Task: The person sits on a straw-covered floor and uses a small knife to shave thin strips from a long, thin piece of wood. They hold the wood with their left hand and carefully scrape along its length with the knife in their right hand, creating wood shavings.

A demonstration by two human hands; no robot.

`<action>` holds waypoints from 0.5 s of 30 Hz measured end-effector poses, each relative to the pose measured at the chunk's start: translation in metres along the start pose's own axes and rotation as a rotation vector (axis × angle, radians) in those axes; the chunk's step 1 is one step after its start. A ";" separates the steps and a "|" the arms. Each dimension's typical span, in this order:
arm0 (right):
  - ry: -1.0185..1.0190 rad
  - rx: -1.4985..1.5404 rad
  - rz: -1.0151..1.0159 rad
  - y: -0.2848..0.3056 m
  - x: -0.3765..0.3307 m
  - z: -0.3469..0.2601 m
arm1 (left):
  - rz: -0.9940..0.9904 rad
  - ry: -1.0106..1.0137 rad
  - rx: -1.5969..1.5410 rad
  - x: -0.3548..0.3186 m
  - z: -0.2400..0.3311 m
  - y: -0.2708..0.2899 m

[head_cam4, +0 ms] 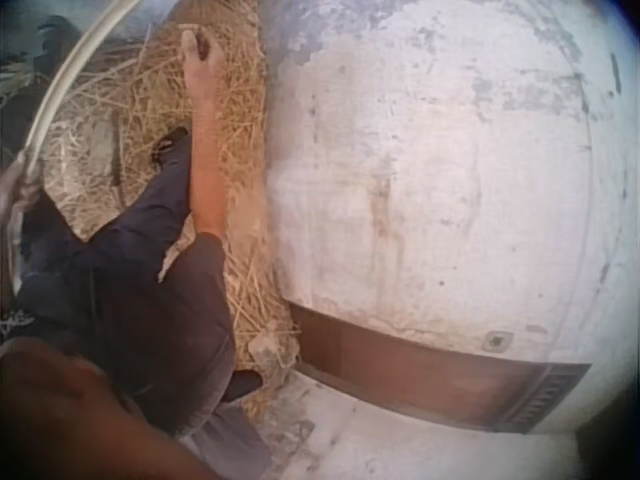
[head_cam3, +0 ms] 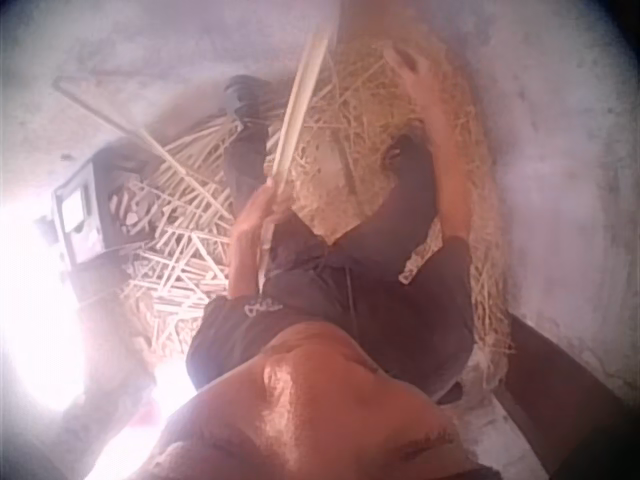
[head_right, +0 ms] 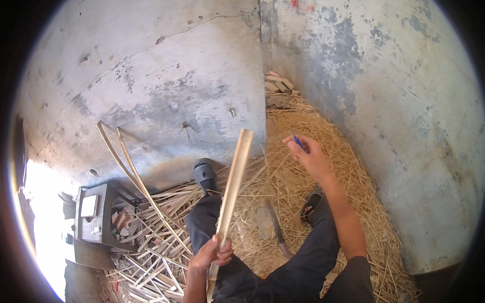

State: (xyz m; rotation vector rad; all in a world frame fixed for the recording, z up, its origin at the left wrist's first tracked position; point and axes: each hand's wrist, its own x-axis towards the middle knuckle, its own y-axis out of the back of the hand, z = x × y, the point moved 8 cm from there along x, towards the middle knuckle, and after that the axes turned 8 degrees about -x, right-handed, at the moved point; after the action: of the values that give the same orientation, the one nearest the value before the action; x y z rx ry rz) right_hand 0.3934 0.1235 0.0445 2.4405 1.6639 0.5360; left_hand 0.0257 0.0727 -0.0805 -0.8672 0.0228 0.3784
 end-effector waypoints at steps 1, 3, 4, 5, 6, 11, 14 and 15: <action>0.017 0.137 -0.029 -0.009 -0.006 -0.017 | 0.007 0.014 0.028 0.005 -0.002 -0.003; 0.072 0.298 -0.030 -0.017 -0.016 -0.038 | 0.008 0.051 0.081 0.016 -0.006 -0.012; 0.115 0.334 -0.013 -0.022 -0.019 -0.044 | -0.028 0.077 0.076 0.019 -0.010 -0.013; 0.158 0.370 0.004 -0.024 -0.023 -0.049 | -0.042 0.080 0.093 0.020 -0.011 -0.014; 0.166 0.341 0.001 -0.025 -0.026 -0.052 | -0.056 0.083 0.109 0.021 -0.013 -0.016; 0.142 0.211 0.200 -0.020 -0.038 -0.068 | -0.082 0.111 0.142 0.024 -0.020 -0.017; 0.095 0.164 0.227 -0.016 -0.038 -0.058 | -0.067 0.097 0.168 0.024 -0.020 -0.018; 0.076 0.157 0.231 -0.015 -0.038 -0.058 | -0.061 0.093 0.175 0.024 -0.022 -0.016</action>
State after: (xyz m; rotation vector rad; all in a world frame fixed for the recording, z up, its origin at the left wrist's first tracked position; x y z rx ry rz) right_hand 0.3466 0.0891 0.0850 2.7808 1.5120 0.5523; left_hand 0.0562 0.0545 -0.0877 -0.7098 0.1139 0.2747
